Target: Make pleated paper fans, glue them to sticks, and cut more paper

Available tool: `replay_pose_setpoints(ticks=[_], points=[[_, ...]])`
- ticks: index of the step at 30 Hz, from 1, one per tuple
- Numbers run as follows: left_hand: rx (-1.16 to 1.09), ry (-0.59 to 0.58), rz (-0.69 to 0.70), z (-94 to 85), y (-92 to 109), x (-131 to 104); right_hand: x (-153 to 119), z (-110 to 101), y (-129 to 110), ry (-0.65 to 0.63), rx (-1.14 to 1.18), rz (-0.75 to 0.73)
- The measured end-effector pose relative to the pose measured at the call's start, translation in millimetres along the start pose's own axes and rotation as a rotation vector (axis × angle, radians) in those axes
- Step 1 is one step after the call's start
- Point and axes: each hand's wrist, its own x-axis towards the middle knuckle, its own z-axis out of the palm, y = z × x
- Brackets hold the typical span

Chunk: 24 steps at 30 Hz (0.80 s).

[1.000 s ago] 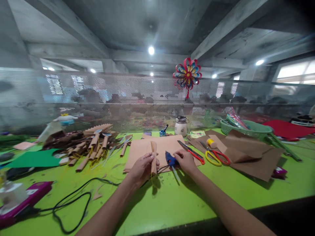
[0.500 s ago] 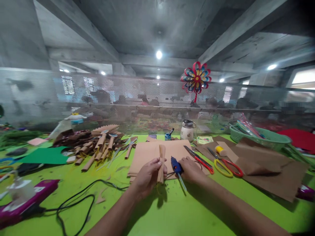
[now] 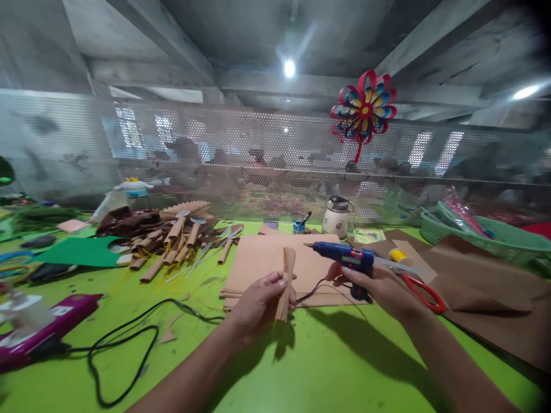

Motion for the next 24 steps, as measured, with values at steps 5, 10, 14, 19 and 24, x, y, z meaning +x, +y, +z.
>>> replay_pose_setpoints(ticks=[5,10,14,19,24], points=[[0.023,-0.005,-0.036,0.7,-3,1,-7,12,3,0.03,-0.163,-0.06],[0.063,0.02,-0.067,4.6,-4,-1,-9,21,3,0.114,-0.317,-0.059],[0.086,0.026,-0.075,5.2,-4,-1,-9,22,3,0.173,-0.341,-0.036],[0.093,0.023,-0.046,4.3,-4,-1,-7,23,6,0.174,-0.351,-0.035],[0.104,0.014,-0.051,4.9,-4,-1,-6,25,4,0.172,-0.369,-0.035]])
